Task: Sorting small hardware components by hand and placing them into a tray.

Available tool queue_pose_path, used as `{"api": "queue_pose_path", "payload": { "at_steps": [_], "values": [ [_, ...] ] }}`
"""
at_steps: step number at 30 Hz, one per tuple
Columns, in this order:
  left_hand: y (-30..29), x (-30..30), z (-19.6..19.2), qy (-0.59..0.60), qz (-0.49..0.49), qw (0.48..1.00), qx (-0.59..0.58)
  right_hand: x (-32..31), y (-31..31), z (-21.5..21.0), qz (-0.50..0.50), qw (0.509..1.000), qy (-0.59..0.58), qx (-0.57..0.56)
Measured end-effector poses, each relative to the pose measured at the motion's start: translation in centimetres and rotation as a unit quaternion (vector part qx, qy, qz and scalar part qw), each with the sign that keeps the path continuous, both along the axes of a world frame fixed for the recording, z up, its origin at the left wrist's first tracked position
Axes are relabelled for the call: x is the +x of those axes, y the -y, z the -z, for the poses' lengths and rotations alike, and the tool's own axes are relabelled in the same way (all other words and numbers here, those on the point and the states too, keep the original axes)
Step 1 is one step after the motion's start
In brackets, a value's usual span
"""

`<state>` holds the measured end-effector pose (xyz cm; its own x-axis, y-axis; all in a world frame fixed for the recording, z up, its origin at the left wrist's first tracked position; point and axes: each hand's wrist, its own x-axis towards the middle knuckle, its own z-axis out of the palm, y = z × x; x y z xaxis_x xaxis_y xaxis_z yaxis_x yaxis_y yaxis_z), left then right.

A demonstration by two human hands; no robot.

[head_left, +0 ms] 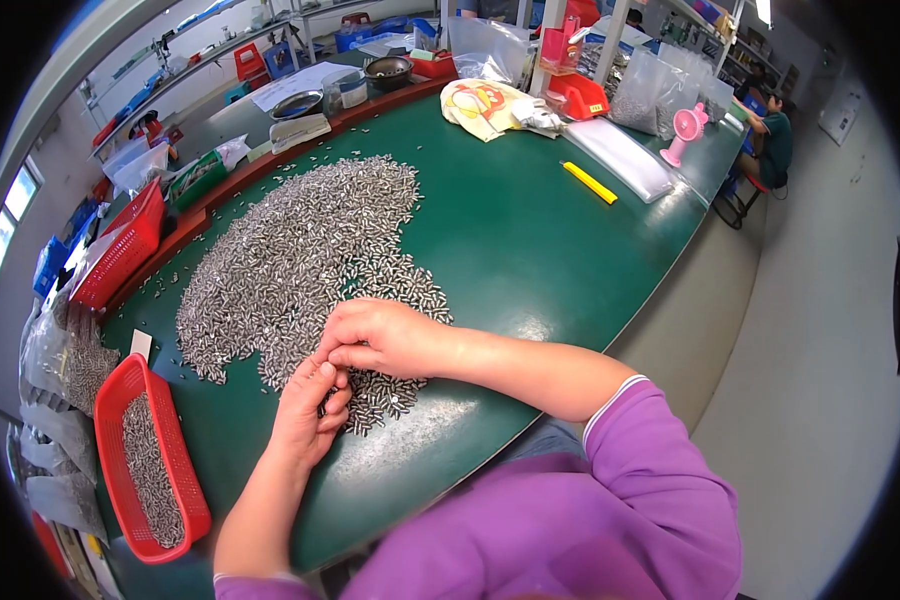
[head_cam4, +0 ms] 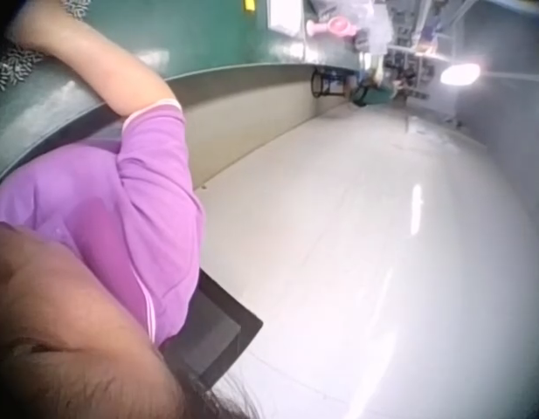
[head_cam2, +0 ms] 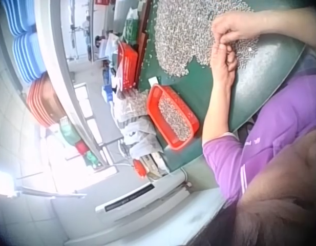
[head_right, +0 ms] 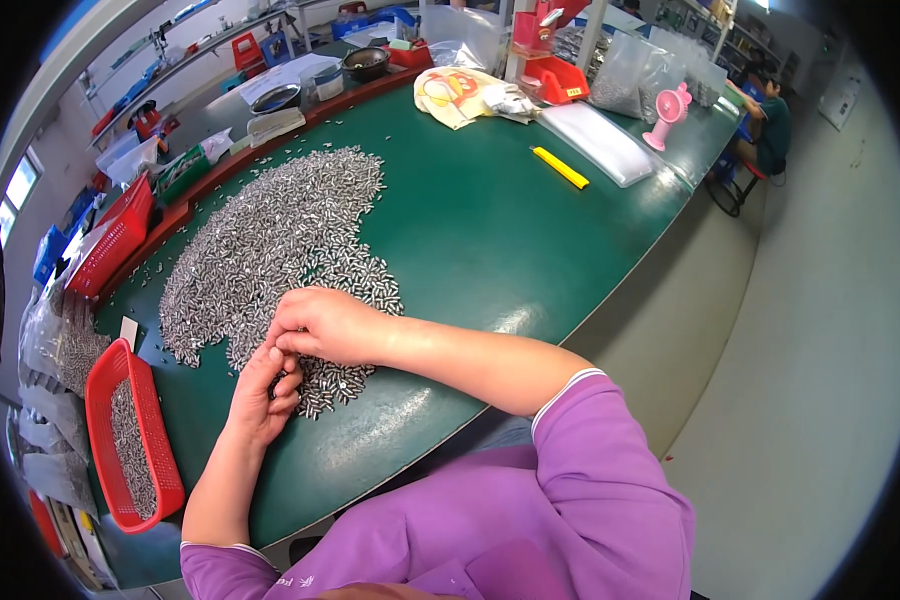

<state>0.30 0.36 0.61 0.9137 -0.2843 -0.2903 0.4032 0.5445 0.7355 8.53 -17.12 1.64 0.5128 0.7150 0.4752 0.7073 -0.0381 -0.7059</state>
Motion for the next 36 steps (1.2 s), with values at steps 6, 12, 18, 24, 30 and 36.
{"api": "queue_pose_path", "payload": {
  "at_steps": [6, 12, 18, 24, 30, 36],
  "values": [
    [-0.3, 0.0, 0.1, -0.03, -0.024, 0.999, -0.01, 0.7, 1.2, 0.9, 0.07, 0.981, 0.122, -0.132],
    [-0.3, 0.0, 0.1, -0.025, -0.016, 1.0, -0.01, 0.8, 0.4, 2.3, 0.089, 0.963, 0.19, -0.171],
    [-0.5, 0.0, 0.3, -0.023, -0.015, 0.999, -0.017, 0.4, 1.8, -0.2, 0.116, 0.962, 0.177, -0.175],
    [-0.4, -0.1, 0.1, -0.016, -0.015, 0.999, -0.025, 0.9, 2.5, -0.5, 0.079, 0.959, 0.094, -0.255],
    [-0.4, 0.1, 0.5, -0.006, -0.015, 1.0, 0.004, 1.0, 1.1, 1.3, 0.109, 0.965, 0.129, -0.203],
    [-0.3, 0.0, 0.6, 0.002, -0.018, 1.0, 0.001, 0.9, 0.7, 1.3, 0.152, 0.972, 0.171, -0.046]
  ]
}}
